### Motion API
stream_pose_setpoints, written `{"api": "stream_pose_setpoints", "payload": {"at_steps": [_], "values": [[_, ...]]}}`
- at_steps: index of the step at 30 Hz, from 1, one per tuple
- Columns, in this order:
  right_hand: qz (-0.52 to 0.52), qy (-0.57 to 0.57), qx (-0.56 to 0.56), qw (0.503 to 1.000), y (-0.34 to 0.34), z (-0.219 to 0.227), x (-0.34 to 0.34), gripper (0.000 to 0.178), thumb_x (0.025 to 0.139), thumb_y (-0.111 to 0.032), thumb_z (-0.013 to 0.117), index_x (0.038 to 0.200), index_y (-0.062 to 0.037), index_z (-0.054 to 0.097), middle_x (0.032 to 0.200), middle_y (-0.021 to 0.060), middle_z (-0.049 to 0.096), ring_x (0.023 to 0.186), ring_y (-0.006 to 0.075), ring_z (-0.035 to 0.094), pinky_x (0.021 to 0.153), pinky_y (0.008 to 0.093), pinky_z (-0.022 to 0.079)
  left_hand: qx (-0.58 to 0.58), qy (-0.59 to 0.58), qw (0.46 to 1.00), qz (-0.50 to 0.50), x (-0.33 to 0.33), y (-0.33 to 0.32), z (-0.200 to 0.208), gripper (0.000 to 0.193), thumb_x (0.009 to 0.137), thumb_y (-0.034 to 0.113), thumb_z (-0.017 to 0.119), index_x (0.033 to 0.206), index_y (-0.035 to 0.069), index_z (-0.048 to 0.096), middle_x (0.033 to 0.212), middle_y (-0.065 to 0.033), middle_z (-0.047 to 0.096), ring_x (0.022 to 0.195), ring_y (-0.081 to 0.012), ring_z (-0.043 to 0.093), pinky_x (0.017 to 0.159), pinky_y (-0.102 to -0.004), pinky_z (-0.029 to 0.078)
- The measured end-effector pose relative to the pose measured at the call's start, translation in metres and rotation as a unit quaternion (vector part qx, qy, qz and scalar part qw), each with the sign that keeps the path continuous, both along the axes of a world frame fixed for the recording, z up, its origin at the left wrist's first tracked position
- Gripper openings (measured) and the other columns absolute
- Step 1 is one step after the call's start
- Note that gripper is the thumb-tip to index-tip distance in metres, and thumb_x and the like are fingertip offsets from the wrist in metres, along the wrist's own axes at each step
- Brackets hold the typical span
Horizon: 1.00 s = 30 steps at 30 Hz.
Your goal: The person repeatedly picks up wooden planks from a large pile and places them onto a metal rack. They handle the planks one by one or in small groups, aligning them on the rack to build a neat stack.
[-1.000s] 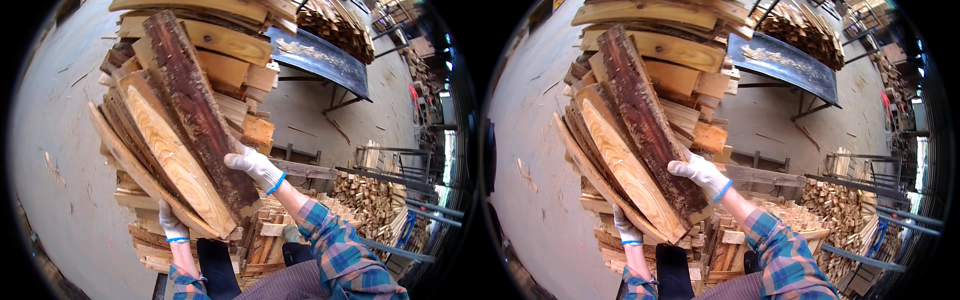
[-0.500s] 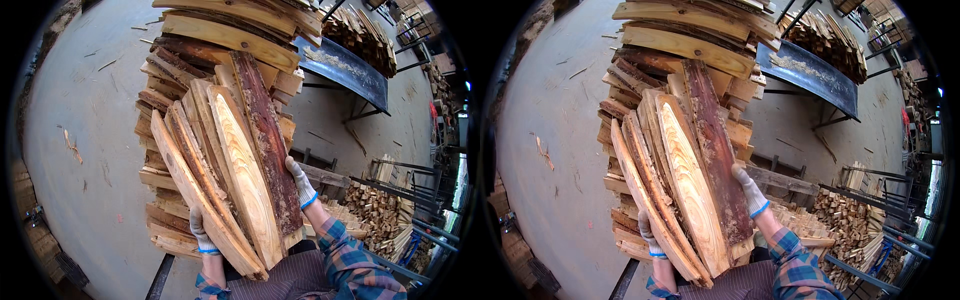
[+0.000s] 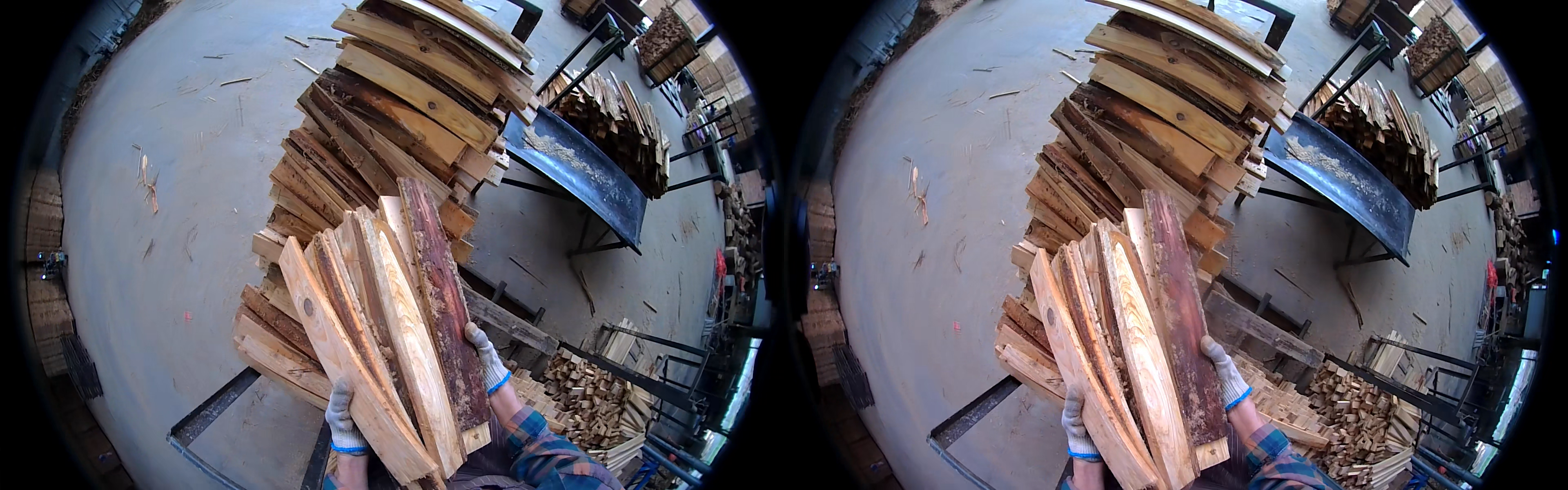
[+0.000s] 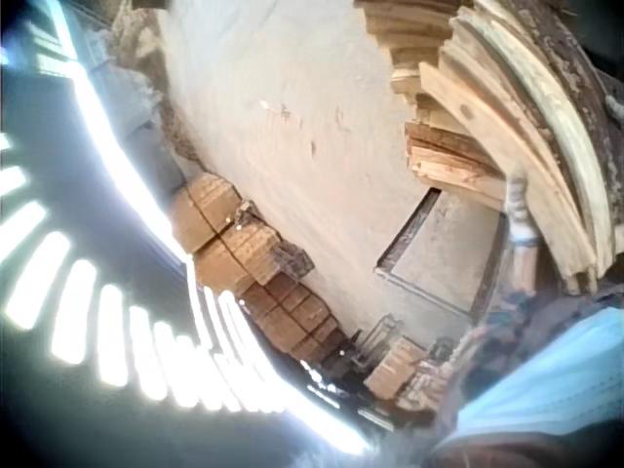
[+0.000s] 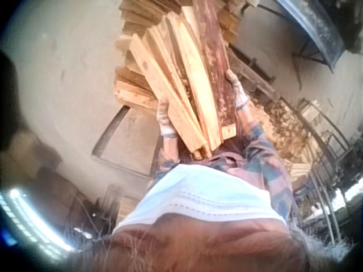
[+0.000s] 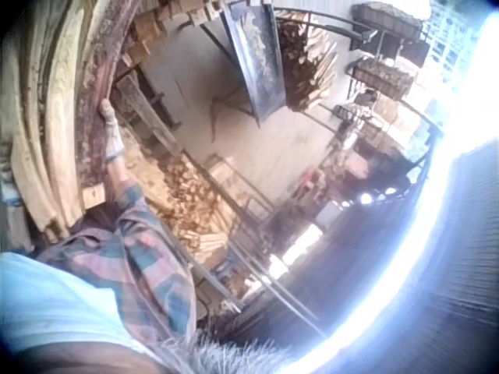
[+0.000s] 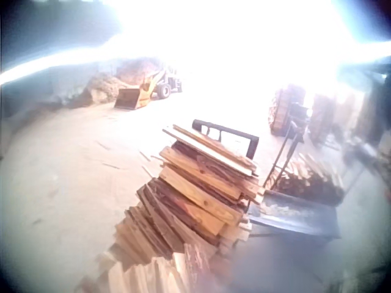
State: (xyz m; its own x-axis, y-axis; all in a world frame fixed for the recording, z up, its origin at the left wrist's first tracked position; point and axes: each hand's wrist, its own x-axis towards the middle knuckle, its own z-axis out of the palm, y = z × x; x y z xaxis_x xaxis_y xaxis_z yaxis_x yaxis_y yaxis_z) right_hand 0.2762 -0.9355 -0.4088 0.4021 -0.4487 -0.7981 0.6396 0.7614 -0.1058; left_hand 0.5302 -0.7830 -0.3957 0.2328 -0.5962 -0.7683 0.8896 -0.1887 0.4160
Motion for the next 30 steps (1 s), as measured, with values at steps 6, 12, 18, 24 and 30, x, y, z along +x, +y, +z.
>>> {"api": "stream_pose_setpoints", "payload": {"at_steps": [6, 12, 18, 24, 30], "values": [[0.02, 0.024, -0.057, 0.998, 0.032, 0.075, -0.022, 0.063, 0.083, -0.04, 0.077, 0.129, -0.0007, 0.058, 0.118, 0.015, 0.067, 0.101, 0.0274, 0.067, 0.092, 0.0407, 0.056, -0.004, -0.014, 1.0, 0.007, -0.037, 0.034, 0.071, 0.038, 0.106, 0.014, 0.04, 0.14, -0.003, 0.048, 0.135, -0.0081, 0.058, 0.116, -0.0161, 0.061, 0.097, -0.0311, 0.054], [0.138, 0.051, -0.184, 0.972, 0.061, 0.204, -0.032, 0.069, 0.084, -0.048, 0.074, 0.128, 0.0016, 0.057, 0.117, 0.0146, 0.067, 0.098, 0.0259, 0.067, 0.089, 0.0373, 0.056, -0.094, -0.063, 0.991, 0.07, -0.092, 0.066, 0.23, 0.05, 0.093, 0.035, 0.069, 0.128, 0.002, 0.055, 0.113, -0.0067, 0.064, 0.097, -0.0191, 0.067, 0.085, -0.0332, 0.057], [0.227, -0.06, -0.311, 0.921, 0.105, 0.269, 0.001, 0.073, 0.089, -0.051, 0.066, 0.14, -0.0024, 0.048, 0.131, 0.0162, 0.06, 0.111, 0.0333, 0.062, 0.1, 0.0443, 0.051, -0.147, -0.145, 0.968, 0.14, -0.104, 0.162, 0.344, 0.081, 0.082, 0.032, 0.081, 0.144, 0.001, 0.039, 0.126, -0.0098, 0.059, 0.109, -0.0193, 0.06, 0.093, -0.033, 0.051], [0.364, -0.272, -0.339, 0.824, 0.196, 0.315, 0.073, 0.084, 0.087, -0.06, 0.06, 0.146, -0.0025, 0.041, 0.141, 0.018, 0.053, 0.123, 0.035, 0.055, 0.108, 0.0482, 0.044, -0.238, -0.221, 0.906, 0.271, -0.124, 0.285, 0.385, 0.105, 0.077, 0.034, 0.084, 0.154, 0.0, 0.021, 0.136, -0.0117, 0.053, 0.121, -0.0211, 0.053, 0.103, -0.0343, 0.042], [0.469, -0.256, -0.33, 0.778, 0.304, 0.353, 0.145, 0.079, 0.089, -0.058, 0.061, 0.143, -0.0026, 0.046, 0.136, 0.0161, 0.057, 0.118, 0.0314, 0.057, 0.106, 0.0427, 0.045, -0.156, -0.339, 0.797, 0.475, -0.175, 0.393, 0.427, 0.085, 0.082, 0.02, 0.079, 0.15, -0.001, 0.032, 0.133, -0.0108, 0.056, 0.118, -0.0194, 0.057, 0.098, -0.0348, 0.047]]}}
